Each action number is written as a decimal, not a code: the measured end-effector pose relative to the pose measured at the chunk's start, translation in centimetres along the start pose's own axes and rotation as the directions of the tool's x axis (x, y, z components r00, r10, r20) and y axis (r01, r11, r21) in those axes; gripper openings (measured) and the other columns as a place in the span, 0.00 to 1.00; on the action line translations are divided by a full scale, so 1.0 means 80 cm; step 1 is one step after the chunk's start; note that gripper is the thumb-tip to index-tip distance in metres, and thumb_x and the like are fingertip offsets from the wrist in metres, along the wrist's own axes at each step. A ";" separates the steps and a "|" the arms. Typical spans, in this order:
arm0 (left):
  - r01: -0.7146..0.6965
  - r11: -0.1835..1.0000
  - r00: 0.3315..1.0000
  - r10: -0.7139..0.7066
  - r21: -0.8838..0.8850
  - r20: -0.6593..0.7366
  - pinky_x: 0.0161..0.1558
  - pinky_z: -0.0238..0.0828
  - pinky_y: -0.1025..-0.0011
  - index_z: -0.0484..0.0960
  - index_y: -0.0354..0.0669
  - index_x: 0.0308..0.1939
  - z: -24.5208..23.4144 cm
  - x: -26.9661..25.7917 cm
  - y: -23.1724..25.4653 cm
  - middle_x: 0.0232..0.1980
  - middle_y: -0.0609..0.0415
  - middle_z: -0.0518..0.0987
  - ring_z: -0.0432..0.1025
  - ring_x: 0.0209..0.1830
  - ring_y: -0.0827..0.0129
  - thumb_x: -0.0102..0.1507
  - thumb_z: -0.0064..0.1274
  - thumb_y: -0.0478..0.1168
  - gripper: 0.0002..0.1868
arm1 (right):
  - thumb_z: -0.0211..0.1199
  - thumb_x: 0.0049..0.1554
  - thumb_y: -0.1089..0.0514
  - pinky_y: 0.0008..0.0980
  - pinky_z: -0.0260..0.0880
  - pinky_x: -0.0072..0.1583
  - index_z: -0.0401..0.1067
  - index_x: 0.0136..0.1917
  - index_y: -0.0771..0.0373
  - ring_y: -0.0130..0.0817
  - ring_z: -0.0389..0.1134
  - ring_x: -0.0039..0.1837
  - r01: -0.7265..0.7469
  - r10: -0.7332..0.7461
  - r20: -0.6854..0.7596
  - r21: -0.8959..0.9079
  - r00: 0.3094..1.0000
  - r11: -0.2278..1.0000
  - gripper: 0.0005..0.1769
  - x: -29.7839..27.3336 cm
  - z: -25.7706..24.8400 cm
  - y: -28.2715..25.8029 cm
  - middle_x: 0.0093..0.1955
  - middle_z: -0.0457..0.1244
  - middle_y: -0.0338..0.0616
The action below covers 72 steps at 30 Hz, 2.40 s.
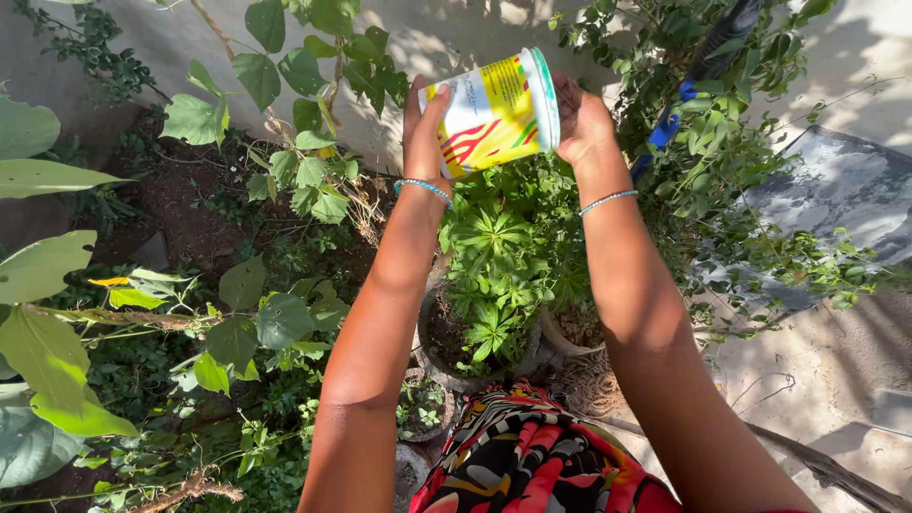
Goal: The person repeatedly fills a small yellow and blue container with liquid from a white bucket and pours the contents onto various plants in a garden.
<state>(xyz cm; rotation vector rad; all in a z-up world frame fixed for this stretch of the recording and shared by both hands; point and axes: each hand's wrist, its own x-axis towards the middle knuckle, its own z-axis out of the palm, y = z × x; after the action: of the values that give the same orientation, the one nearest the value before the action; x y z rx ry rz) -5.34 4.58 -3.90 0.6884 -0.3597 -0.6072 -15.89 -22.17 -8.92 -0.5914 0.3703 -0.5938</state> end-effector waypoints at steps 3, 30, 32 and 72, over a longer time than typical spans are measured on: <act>-0.083 0.979 0.996 0.086 0.187 -0.010 0.68 0.65 0.61 0.56 0.44 0.80 0.009 0.017 -0.018 0.79 0.40 0.61 0.66 0.73 0.57 0.62 0.63 0.48 0.47 | 0.42 0.68 0.54 0.50 0.75 0.63 0.70 0.63 0.71 0.52 0.72 0.59 -0.032 0.014 0.142 0.126 0.990 0.991 0.22 0.021 -0.022 0.014 0.60 0.69 0.58; -0.012 0.999 0.999 0.013 0.033 -0.032 0.59 0.71 0.55 0.55 0.45 0.79 0.021 0.056 -0.008 0.71 0.41 0.69 0.72 0.62 0.54 0.58 0.63 0.51 0.50 | 0.42 0.63 0.54 0.46 0.77 0.55 0.72 0.60 0.64 0.46 0.73 0.54 0.210 -0.233 -0.037 -0.312 0.972 0.926 0.22 0.111 -0.052 -0.032 0.57 0.69 0.54; -0.118 0.974 0.993 0.121 0.195 -0.002 0.69 0.63 0.65 0.59 0.42 0.79 0.022 0.075 -0.020 0.78 0.43 0.64 0.66 0.73 0.60 0.61 0.64 0.49 0.46 | 0.41 0.65 0.51 0.51 0.77 0.59 0.71 0.61 0.65 0.50 0.73 0.56 0.094 -0.092 -0.116 0.010 0.989 0.996 0.23 0.109 -0.035 -0.010 0.57 0.70 0.56; -0.272 0.935 0.788 0.081 -0.227 -0.610 0.54 0.74 0.44 0.53 0.56 0.78 -0.075 -0.216 -0.078 0.70 0.50 0.69 0.73 0.63 0.52 0.63 0.52 0.57 0.42 | 0.67 0.63 0.53 0.39 0.67 0.59 0.76 0.62 0.62 0.35 0.67 0.58 0.599 -0.400 0.542 -0.800 0.739 0.022 0.17 -0.063 0.001 0.077 0.58 0.68 0.45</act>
<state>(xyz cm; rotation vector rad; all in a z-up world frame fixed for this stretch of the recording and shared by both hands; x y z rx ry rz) -18.19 14.51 -14.48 0.5037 0.2573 -0.2278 -17.19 -14.89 -11.90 -2.1240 0.3212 -0.9899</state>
